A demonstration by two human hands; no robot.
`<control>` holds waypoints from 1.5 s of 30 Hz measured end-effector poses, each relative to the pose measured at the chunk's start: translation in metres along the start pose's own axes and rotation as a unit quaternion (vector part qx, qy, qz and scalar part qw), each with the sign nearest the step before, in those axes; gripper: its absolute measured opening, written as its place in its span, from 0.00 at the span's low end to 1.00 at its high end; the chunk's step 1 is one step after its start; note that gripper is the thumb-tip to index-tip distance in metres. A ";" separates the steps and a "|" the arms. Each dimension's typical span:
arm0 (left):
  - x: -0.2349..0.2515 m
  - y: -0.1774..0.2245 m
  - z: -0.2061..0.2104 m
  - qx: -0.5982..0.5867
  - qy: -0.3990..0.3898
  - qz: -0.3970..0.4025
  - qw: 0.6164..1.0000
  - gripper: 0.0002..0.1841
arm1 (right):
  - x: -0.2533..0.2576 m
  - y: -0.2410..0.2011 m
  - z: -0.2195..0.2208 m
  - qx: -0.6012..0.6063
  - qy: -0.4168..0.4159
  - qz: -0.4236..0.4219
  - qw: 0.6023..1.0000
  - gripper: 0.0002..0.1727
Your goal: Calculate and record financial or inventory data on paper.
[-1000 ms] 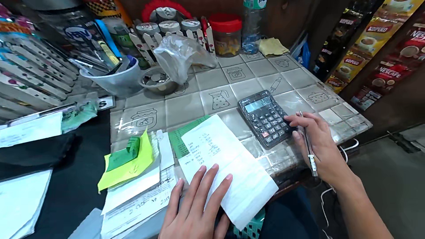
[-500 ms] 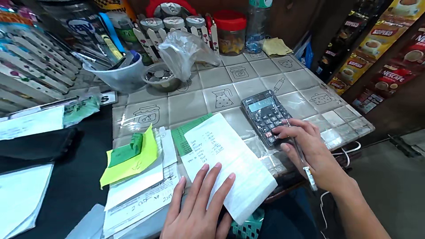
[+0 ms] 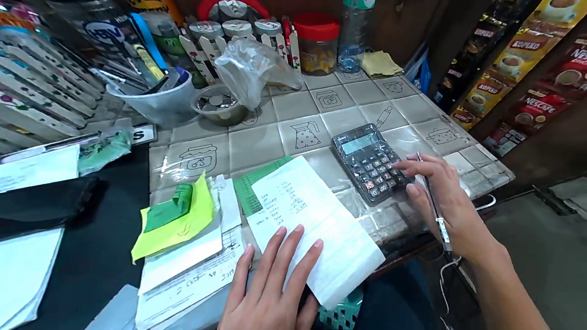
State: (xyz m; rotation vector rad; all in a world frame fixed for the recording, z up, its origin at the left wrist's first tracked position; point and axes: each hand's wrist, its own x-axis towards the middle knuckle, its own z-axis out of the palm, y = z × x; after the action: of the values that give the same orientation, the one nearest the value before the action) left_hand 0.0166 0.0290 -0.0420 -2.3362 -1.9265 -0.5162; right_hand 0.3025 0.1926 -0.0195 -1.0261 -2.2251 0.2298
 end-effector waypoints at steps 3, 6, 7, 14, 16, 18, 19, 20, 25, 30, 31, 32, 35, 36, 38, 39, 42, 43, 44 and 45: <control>0.000 -0.001 0.000 -0.003 -0.004 -0.001 1.000 0.29 | -0.006 -0.002 0.003 0.010 0.000 -0.016 1.000 0.20; 0.000 0.000 0.000 -0.003 -0.003 -0.001 1.000 0.29 | -0.004 -0.001 0.009 -0.004 -0.018 -0.023 1.000 0.20; 0.000 0.000 -0.001 -0.002 -0.003 -0.002 1.000 0.29 | -0.002 0.001 0.009 -0.002 -0.016 -0.024 1.000 0.20; 0.000 0.000 -0.001 -0.001 -0.005 -0.003 1.000 0.29 | 0.020 0.010 0.014 -0.046 -0.034 0.003 0.998 0.23; 0.001 0.000 -0.001 -0.004 -0.006 -0.004 1.000 0.28 | 0.019 0.008 0.010 -0.045 -0.029 0.005 0.999 0.23; 0.001 0.000 -0.002 -0.009 -0.010 -0.007 1.000 0.28 | 0.010 0.009 0.007 -0.034 0.004 0.008 0.999 0.22; 0.001 0.001 -0.002 -0.013 -0.012 -0.007 1.000 0.27 | 0.005 0.010 0.006 -0.028 0.020 0.009 0.999 0.21; 0.002 0.001 -0.003 -0.017 -0.014 -0.008 1.000 0.27 | 0.000 0.011 0.004 -0.024 0.033 0.010 0.999 0.20; 0.002 0.000 -0.004 -0.022 -0.022 -0.001 1.000 0.28 | -0.015 0.014 0.007 -0.049 0.042 0.014 0.998 0.21; 0.000 -0.001 -0.004 -0.021 -0.019 -0.001 1.000 0.27 | -0.007 0.000 -0.006 0.020 0.088 0.008 0.996 0.23; 0.000 -0.001 -0.004 -0.022 -0.019 -0.002 1.000 0.27 | -0.004 -0.005 -0.010 0.029 0.098 0.007 0.995 0.25; 0.000 -0.001 -0.005 -0.024 -0.018 -0.001 1.000 0.27 | -0.001 -0.010 -0.013 0.035 0.104 0.008 0.994 0.27; 0.000 -0.001 -0.005 -0.019 -0.021 0.000 1.000 0.29 | 0.006 -0.030 -0.009 0.098 0.104 -0.005 0.990 0.34; 0.000 0.000 -0.004 -0.015 -0.019 -0.002 1.000 0.29 | 0.008 -0.038 -0.004 0.138 0.082 -0.009 0.987 0.33; -0.001 0.001 -0.001 0.001 0.002 -0.005 1.000 0.30 | 0.014 -0.057 0.010 0.227 0.023 -0.003 0.974 0.23; -0.002 0.002 0.001 0.005 0.018 -0.007 1.000 0.29 | 0.019 -0.066 0.019 0.274 -0.013 0.004 0.961 0.17; -0.003 0.003 0.007 0.002 0.062 -0.012 0.998 0.26 | 0.043 -0.086 0.045 0.350 -0.102 0.012 0.931 0.10; -0.003 0.003 0.008 0.001 0.069 -0.013 0.998 0.25 | 0.052 -0.091 0.054 0.359 -0.118 0.014 0.926 0.09; -0.003 0.002 0.009 0.001 0.073 -0.014 0.997 0.24 | 0.060 -0.095 0.063 0.366 -0.125 0.022 0.922 0.10; -0.003 0.002 0.010 0.000 0.075 -0.014 0.997 0.24 | 0.067 -0.098 0.071 0.375 -0.131 0.039 0.917 0.15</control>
State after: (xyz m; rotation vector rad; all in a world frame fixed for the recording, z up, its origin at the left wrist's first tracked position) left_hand 0.0203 0.0282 -0.0517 -2.2041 -1.8948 -0.6732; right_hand 0.1660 0.1828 0.0007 -0.6699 -2.0242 1.2101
